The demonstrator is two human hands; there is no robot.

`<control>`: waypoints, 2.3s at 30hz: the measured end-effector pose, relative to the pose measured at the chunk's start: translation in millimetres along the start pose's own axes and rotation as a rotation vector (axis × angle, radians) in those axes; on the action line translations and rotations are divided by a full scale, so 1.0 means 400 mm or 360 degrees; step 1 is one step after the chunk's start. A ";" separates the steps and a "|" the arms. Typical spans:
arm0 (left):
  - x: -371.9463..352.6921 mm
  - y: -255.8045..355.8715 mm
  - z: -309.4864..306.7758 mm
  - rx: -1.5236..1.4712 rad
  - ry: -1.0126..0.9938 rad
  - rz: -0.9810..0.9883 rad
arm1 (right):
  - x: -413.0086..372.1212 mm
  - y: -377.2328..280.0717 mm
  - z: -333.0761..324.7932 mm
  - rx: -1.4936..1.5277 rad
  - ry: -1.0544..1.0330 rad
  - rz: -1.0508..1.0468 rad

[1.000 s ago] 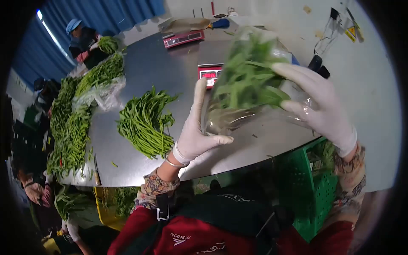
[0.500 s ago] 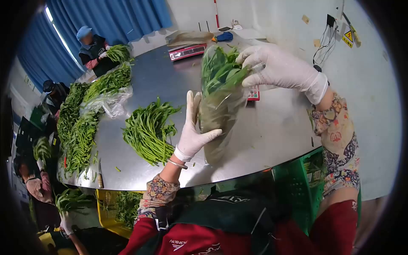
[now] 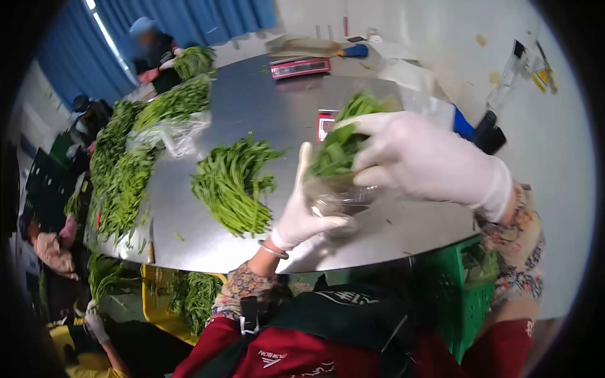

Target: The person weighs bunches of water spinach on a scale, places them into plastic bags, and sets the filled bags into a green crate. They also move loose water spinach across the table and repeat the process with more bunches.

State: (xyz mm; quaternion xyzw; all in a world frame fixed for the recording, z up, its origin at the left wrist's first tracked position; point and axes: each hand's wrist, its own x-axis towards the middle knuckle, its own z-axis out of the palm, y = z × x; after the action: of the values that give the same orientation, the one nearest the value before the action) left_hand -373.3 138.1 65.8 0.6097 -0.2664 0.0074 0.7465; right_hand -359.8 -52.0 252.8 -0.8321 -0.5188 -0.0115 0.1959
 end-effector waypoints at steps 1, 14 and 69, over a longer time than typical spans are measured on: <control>-0.001 0.010 -0.006 0.0025 -0.0002 0.0014 | 0.003 0.007 -0.001 0.0017 0.0087 -0.0011; 0.207 -0.026 -0.073 -0.0247 0.0293 -0.0362 | -0.238 0.178 -0.264 -0.0252 0.1336 0.0501; -0.479 -0.264 -0.031 -0.0689 0.0585 -0.1645 | -0.223 0.001 0.798 0.0395 -0.0046 0.0256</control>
State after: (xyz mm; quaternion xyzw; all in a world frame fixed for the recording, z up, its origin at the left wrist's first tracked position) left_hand -497.5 182.6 -109.3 0.4830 0.2036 -0.3062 0.7947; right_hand -459.2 -20.8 -61.9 -0.8404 -0.4505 0.0804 0.2902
